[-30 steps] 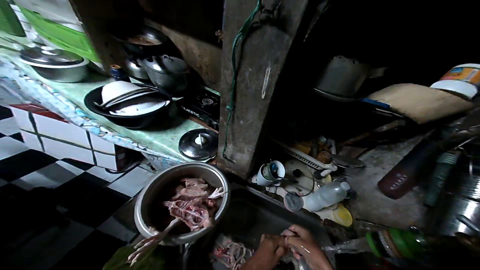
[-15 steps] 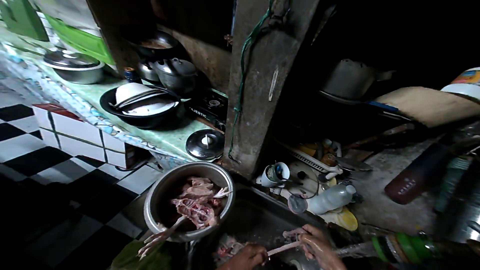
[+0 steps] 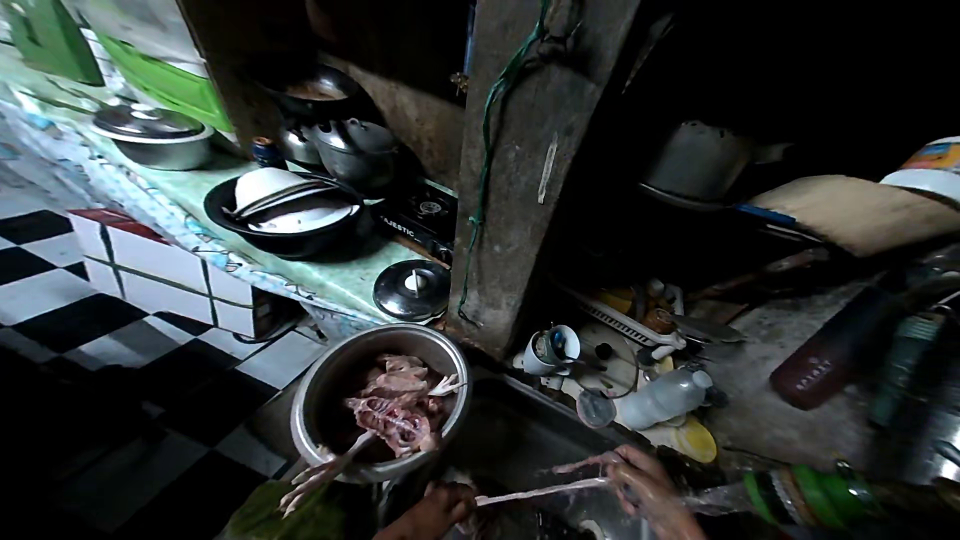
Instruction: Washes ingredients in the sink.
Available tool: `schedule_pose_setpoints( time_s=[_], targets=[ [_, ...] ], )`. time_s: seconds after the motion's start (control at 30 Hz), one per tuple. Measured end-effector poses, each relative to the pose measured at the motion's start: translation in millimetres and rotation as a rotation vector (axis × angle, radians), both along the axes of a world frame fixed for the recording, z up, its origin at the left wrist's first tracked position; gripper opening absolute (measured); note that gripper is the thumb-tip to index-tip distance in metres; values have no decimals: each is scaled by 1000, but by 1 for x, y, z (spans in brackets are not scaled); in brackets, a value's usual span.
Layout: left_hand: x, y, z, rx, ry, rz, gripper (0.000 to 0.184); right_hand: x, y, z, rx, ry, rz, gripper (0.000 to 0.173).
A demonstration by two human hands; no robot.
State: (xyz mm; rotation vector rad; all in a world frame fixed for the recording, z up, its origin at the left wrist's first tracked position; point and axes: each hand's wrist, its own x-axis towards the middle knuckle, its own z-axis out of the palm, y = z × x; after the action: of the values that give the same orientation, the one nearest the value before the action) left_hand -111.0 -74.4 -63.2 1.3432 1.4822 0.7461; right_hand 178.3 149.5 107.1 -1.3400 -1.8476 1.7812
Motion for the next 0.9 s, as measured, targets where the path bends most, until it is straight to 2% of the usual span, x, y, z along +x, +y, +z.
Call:
schedule_pose_setpoints(
  time_s=[0.17, 0.33, 0.47, 0.57, 0.67, 0.77, 0.9],
  targets=[
    [0, 8, 10, -15, 29, -12, 37, 3, 11, 11, 81, 28, -102, 12],
    [-14, 0, 3, -77, -25, 46, 38, 28, 33, 23, 134, 26, -204, 14],
    [-13, 7, 5, -121, 47, 42, 38, 33, 28, 12, 150, -6, -96, 14],
    [-7, 13, 10, -162, 163, -16, 35, 17, 12, 6, 99, -19, -21, 16],
    [5, 19, 10, -217, 267, -104, 40, -4, -5, 2, 60, -52, 44, 16],
    [34, 37, 24, -137, 154, -80, 49, -26, -20, -1, 34, -104, 111, 17],
    [85, 72, 90, 83, -167, -69, 47, -44, -33, -7, 79, -218, 194, 26]
  ],
)
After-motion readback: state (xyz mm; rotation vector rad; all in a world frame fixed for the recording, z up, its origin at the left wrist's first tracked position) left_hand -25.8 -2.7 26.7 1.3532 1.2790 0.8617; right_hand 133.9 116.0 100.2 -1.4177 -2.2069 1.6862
